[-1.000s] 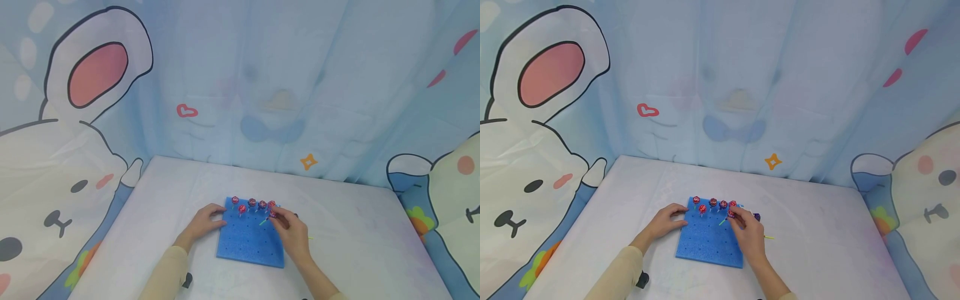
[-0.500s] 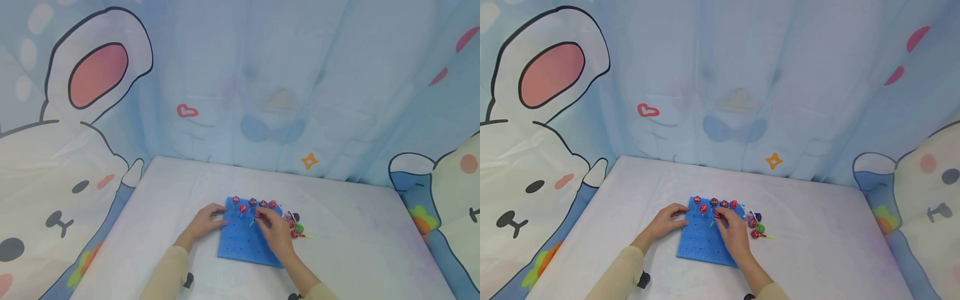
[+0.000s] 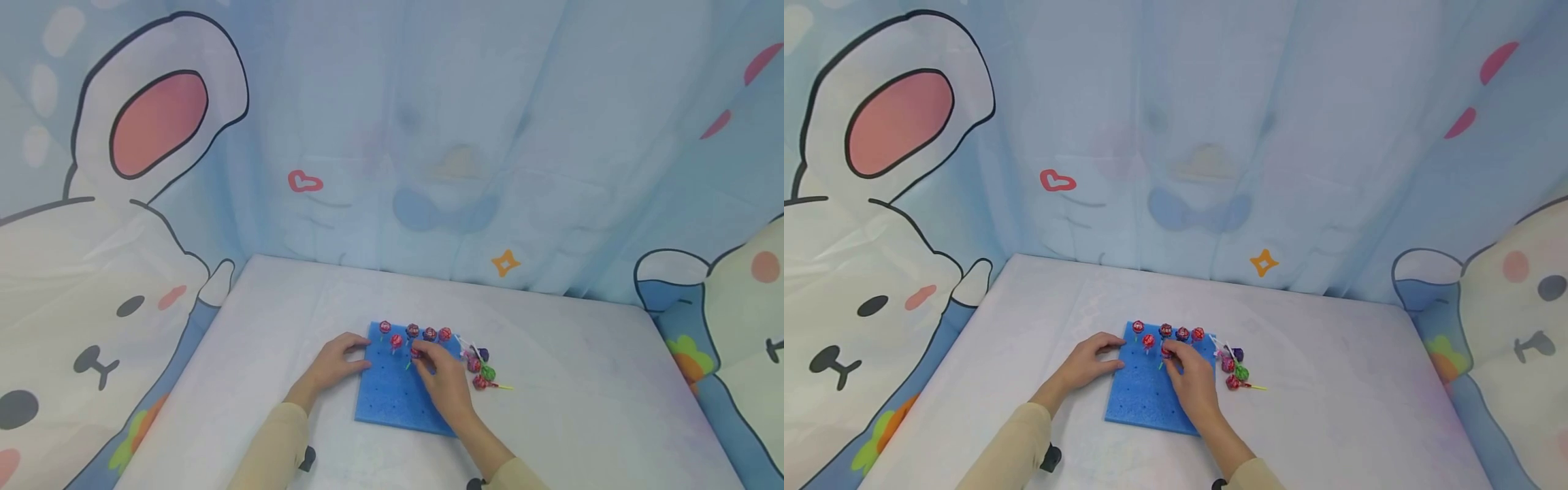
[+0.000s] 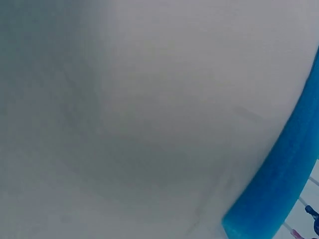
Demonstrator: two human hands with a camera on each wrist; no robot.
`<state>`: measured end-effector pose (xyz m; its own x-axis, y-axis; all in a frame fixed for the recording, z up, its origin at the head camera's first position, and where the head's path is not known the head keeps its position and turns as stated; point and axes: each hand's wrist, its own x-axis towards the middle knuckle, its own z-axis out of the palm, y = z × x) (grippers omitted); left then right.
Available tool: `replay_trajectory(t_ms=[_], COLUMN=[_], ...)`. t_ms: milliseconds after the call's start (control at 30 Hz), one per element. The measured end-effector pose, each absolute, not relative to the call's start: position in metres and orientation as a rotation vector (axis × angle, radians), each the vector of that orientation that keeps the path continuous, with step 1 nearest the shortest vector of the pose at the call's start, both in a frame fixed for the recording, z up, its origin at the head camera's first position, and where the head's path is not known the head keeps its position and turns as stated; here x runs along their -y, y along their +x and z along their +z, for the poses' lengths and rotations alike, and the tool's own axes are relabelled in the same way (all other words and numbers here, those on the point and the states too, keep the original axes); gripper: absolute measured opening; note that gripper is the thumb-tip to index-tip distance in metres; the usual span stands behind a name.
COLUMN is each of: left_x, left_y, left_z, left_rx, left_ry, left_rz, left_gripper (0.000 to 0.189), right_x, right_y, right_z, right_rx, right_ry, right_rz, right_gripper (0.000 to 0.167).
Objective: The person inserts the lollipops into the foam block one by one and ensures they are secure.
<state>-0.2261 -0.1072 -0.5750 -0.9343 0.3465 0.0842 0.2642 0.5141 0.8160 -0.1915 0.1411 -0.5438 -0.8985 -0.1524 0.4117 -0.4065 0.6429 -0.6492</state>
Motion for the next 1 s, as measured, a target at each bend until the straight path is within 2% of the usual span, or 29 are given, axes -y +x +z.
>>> replay_trajectory(t_ms=[167,367,1000], left_x=[0.1071,0.1077,0.1064], left_y=[-0.2264,-0.2264,-0.2265], left_z=[-0.5754,-0.5768,-0.5768], left_rx=[-2.659,-2.658,-2.642], left_ry=[0.527,0.520,0.475], left_rz=[1.398,1.396,1.397], left_gripper=[0.043,0.043,0.044], right_x=[-0.1411,-0.1411,-0.1390], right_y=[-0.1900,-0.1908,-0.1888], right_z=[-0.5467,-0.5496,-0.5462], right_rx=[2.557,2.610,2.662], right_ry=[0.464,0.348,0.306], right_rz=[1.161,1.307,1.428], right_gripper=[0.030,0.027,0.029])
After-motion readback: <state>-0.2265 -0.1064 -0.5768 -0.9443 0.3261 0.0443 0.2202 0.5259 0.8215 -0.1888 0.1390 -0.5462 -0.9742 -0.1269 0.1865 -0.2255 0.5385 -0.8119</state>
